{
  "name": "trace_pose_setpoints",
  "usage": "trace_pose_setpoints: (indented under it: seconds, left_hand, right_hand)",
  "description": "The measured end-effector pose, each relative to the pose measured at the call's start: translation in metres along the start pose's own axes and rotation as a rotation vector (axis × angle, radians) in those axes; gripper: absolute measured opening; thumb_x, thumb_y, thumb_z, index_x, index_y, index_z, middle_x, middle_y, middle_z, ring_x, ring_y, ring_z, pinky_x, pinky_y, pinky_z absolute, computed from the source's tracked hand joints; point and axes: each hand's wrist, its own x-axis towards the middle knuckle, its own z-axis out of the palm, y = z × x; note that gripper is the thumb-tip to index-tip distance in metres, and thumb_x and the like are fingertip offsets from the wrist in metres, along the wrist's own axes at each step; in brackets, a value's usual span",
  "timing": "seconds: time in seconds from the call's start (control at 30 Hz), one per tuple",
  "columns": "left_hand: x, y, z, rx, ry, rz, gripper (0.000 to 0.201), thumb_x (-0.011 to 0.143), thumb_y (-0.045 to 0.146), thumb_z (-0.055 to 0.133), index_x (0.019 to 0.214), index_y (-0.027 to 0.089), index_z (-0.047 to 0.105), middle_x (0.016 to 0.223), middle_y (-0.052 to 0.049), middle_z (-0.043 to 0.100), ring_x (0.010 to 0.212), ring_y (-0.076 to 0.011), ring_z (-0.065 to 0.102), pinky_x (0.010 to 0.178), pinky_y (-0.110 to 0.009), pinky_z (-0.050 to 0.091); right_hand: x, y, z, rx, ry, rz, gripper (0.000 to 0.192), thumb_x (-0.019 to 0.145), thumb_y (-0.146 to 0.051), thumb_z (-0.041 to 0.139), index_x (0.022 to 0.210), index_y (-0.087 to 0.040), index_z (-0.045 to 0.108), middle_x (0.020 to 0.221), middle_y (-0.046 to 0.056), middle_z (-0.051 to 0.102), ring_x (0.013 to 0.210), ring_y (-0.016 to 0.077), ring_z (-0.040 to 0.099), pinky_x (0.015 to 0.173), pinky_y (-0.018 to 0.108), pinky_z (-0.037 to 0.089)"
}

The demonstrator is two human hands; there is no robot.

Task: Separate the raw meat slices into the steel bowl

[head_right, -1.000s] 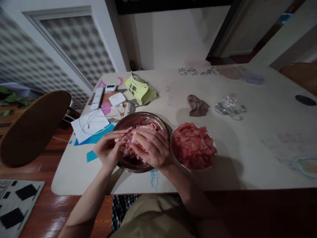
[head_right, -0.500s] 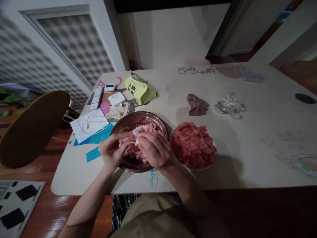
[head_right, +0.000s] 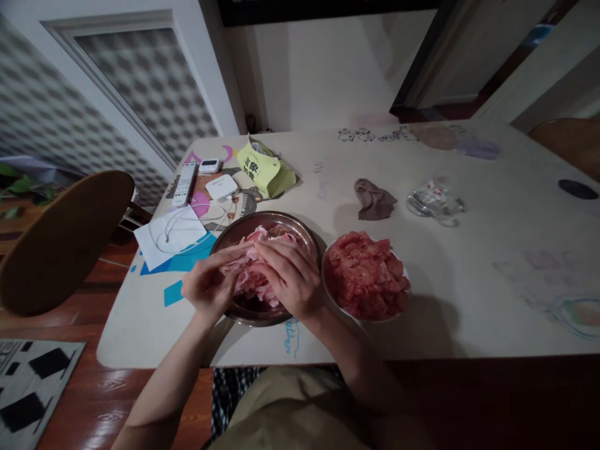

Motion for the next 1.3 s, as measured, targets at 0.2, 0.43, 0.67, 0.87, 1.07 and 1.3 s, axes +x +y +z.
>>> trace_pose_setpoints:
  seconds: [0.2,0.43,0.67,0.87,1.07,1.3]
  left_hand:
    - [0.0051,-0.0003,-0.0047,0.037,-0.082,0.142,0.026,0.092,0.002,0.059,0.109,0.018,0.072,0.107,-0.009,0.076,0.11,-0.0261,0.074,0.094,-0.046,0.064]
    - [0.0037,-0.0015,-0.0069,0.026,-0.03,0.185,0.021,0.088,0.002,0.068,0.102,0.016,0.075,0.096,-0.005,0.07,0.104,-0.026,0.076,0.083,-0.037,0.067]
    - [0.0028,-0.0008,-0.0044,-0.052,-0.061,0.236,0.017,0.084,-0.005,0.069,0.089,0.011,0.071,0.096,-0.006,0.07,0.104,-0.0264,0.076,0.081,-0.035,0.068]
    - [0.0071,0.0006,-0.0044,-0.056,-0.096,0.273,0.014,0.089,0.001,0.067,0.093,0.014,0.07,0.095,-0.005,0.07,0.102,-0.0243,0.077,0.081,-0.034,0.068]
    - [0.0093,0.0035,-0.0057,0.092,-0.098,0.184,0.029,0.096,0.006,0.058,0.121,0.016,0.067,0.115,-0.01,0.074,0.11,-0.0228,0.073,0.094,-0.042,0.065]
    - [0.0017,-0.0014,-0.0081,0.093,-0.052,0.254,0.028,0.097,0.011,0.061,0.121,0.017,0.072,0.113,-0.01,0.076,0.11,-0.0264,0.074,0.086,-0.041,0.068]
  right_hand:
    - [-0.0044,0.0062,-0.003,-0.036,-0.054,-0.071,0.051,0.091,-0.006,0.066,0.138,-0.024,0.059,0.125,0.007,0.074,0.119,0.0206,0.07,0.1,0.04,0.063]
    - [-0.0073,0.0067,-0.0087,-0.039,-0.133,-0.207,0.048,0.089,-0.004,0.067,0.135,-0.009,0.058,0.126,0.016,0.072,0.128,0.0242,0.064,0.103,0.042,0.062]
    - [-0.008,0.0013,-0.0088,-0.102,-0.1,-0.202,0.028,0.09,-0.006,0.065,0.117,-0.015,0.065,0.111,0.013,0.075,0.115,0.0246,0.07,0.092,0.04,0.066]
    - [-0.007,0.0005,-0.0065,-0.092,-0.024,-0.199,0.025,0.088,-0.008,0.068,0.112,-0.014,0.065,0.102,0.013,0.076,0.107,0.0244,0.071,0.088,0.04,0.066]
    - [-0.0044,0.0027,-0.0084,-0.075,-0.032,-0.217,0.036,0.089,-0.009,0.068,0.124,-0.016,0.062,0.107,0.011,0.077,0.11,0.0226,0.072,0.088,0.037,0.066]
    - [-0.0046,0.0065,-0.0097,-0.13,-0.104,-0.241,0.049,0.091,-0.008,0.066,0.139,-0.013,0.057,0.122,0.011,0.075,0.119,0.0211,0.068,0.099,0.036,0.062]
